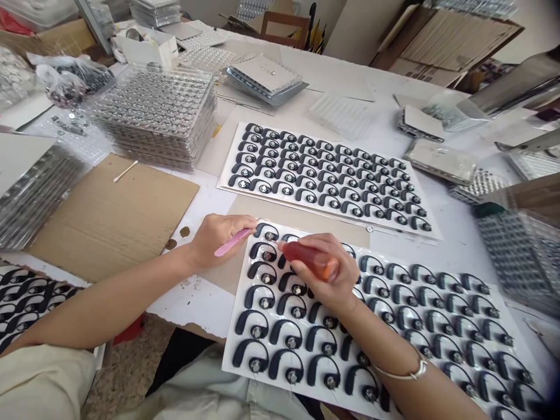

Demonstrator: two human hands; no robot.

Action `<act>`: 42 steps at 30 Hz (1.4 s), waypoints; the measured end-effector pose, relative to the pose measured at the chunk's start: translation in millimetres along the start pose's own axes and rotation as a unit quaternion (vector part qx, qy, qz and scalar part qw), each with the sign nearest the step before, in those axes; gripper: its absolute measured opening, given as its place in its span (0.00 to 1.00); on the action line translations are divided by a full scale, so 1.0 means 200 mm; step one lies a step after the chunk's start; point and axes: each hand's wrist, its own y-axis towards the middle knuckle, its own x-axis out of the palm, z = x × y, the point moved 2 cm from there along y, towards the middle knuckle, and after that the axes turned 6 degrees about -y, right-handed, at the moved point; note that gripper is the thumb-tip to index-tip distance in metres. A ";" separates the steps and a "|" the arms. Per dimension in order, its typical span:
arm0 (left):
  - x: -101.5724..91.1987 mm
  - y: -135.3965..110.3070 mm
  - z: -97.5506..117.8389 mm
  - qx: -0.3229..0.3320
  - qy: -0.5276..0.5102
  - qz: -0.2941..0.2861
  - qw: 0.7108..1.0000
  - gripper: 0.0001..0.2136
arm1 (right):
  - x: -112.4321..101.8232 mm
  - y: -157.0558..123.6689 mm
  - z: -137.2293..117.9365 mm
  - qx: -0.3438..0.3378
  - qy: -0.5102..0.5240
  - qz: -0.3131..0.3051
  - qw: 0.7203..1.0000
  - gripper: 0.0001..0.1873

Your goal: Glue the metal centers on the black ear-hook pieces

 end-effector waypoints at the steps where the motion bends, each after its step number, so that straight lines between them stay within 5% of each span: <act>1: 0.00 0.00 0.02 0.013 0.002 0.006 1.000 0.05 | -0.01 0.01 0.01 0.047 0.041 0.016 0.998 0.12; 5: 0.01 -0.03 0.17 0.071 0.015 -0.042 0.996 0.02 | -0.08 0.11 0.07 0.252 0.192 0.061 0.946 0.09; 7: 0.03 -0.06 0.25 0.114 0.055 -0.070 0.989 0.03 | -0.11 0.16 0.08 0.284 0.225 0.083 0.928 0.11; 13: 0.08 -0.14 0.33 0.222 0.192 -0.111 0.950 0.05 | -0.09 0.11 -0.02 0.174 0.122 0.089 0.973 0.13; 22: 0.11 -0.15 0.30 0.228 0.249 -0.110 0.935 0.02 | 0.00 -0.01 -0.09 -0.013 -0.006 0.071 0.997 0.13; 42: 0.13 -0.18 0.30 0.212 0.267 -0.124 0.932 0.02 | 0.03 -0.02 -0.08 -0.034 -0.051 0.016 0.998 0.10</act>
